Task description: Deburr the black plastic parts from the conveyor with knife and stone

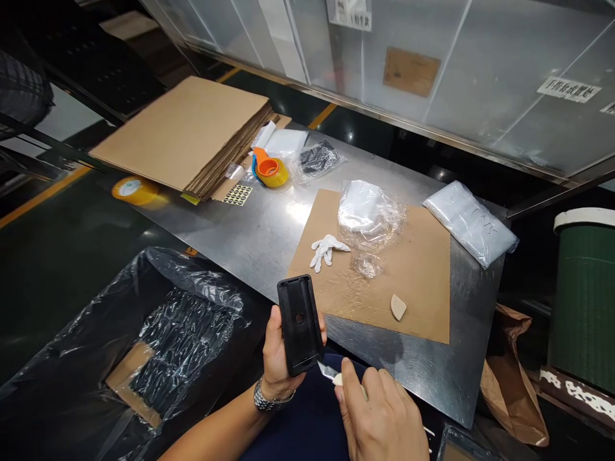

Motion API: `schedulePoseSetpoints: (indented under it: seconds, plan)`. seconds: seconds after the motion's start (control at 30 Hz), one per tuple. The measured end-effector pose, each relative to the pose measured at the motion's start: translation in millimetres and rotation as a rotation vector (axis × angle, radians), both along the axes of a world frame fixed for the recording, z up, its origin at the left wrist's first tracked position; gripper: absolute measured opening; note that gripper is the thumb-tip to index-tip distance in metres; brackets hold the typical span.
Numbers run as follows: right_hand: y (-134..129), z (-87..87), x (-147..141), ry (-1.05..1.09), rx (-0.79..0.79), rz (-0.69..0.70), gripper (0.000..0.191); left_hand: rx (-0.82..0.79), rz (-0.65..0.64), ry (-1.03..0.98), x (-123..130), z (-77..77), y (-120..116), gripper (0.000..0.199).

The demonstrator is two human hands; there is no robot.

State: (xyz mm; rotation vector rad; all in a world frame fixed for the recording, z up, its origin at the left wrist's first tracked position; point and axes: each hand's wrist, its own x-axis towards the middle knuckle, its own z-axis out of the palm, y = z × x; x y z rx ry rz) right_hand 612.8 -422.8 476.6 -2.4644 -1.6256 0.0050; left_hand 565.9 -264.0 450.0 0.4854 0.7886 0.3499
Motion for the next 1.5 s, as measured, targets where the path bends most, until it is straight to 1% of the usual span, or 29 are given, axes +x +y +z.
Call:
schedulePoseSetpoints:
  seconds: [0.17,0.47,0.8,1.0,1.07,1.27,1.37,1.5]
  plan:
    - [-1.8,-0.6,0.1,0.013,-0.003,-0.001,0.031,0.012,0.007,0.019,-1.4,1.8,-0.4,0.053]
    - [-1.0,3.6,-2.3,0.049,0.012,-0.005,0.032,-0.002,0.012,-0.014,-4.0,-0.2,-0.1,0.054]
    - [-0.5,1.6,-2.3,0.085,0.010,0.004,0.033,0.087,0.034,-0.003,-6.3,-0.2,-2.1,0.053]
    - [1.2,1.2,-1.8,0.057,0.046,-0.022,0.036,0.133,0.025,0.007,-6.4,-0.3,-2.2,0.053]
    - [0.2,0.2,-1.7,0.040,0.031,-0.022,0.035,0.137,0.019,0.016,-6.3,-0.2,-2.2,0.053]
    - [-2.1,-2.1,-1.5,-0.049,-0.012,-0.014,0.030,0.103,0.015,0.074,-4.2,0.4,-1.8,0.051]
    - [-0.2,-0.3,0.4,-0.046,0.019,-0.008,0.030,0.056,-0.016,0.126,-2.3,1.7,0.2,0.050]
    - [1.5,5.0,5.0,0.034,0.100,-0.001,0.035,0.007,-0.027,0.128,-0.2,3.9,2.8,0.049]
